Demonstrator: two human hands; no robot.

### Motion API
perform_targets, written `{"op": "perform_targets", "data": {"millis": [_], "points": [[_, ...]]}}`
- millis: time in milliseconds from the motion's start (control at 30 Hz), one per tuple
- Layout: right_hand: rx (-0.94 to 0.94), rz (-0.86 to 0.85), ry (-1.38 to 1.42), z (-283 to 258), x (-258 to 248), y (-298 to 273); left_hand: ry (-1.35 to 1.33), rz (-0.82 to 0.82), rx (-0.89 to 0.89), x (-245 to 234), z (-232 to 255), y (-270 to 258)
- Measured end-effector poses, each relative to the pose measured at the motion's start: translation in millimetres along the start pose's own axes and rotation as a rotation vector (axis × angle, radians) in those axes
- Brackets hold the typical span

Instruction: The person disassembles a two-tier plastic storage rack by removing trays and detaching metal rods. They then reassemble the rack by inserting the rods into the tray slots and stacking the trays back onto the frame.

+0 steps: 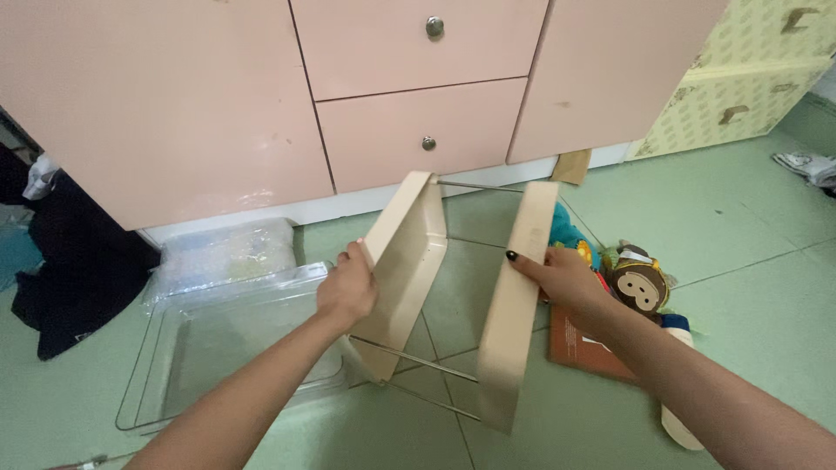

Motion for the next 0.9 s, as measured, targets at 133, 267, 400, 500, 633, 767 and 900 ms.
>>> {"op": "perform_targets", "data": {"millis": [133, 267, 400, 500, 633, 767, 900], "points": [[0.005, -0.102, 0.017, -2.7, 11.3, 14.8, 0.023, 0.020, -0.055, -5.1, -11.6, -2.9], [0.032, -0.112, -0.056, 3.1, 14.5, 29.9, 0.040, 0.064, -0.097, -11.0, -13.5, -17.7], [-0.029, -0.230, 0.126, 9.9, 24.2, 46.5, 0.036, 0.061, -0.164, -19.9, -15.6, -37.6], [0.018, -0.198, 0.048, 28.3, 22.7, 56.4, 0.040, 0.039, -0.147, -28.3, -5.8, -58.5], [0.053, -0.166, -0.131, 34.1, 15.4, 44.5, 0.045, -0.089, -0.161, -32.0, 4.8, -86.3], [-0.148, 0.002, -0.279, -12.8, 1.5, 1.1, 0.282, 0.286, 0.162, -72.1, 59.0, -112.9], [-0.538, -0.075, -0.896, -44.8, 14.8, -90.5, 0.110, -0.061, 0.679, -20.1, 129.8, -153.5]]}}
Point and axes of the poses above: each hand's wrist, its own y-axis towards the middle knuckle, its own x-axis out of the palm, z = x × y, the point moved 10 cm from there along y, towards the middle knuckle, and after that the axes turned 8 degrees about y, right-handed, at the moved point
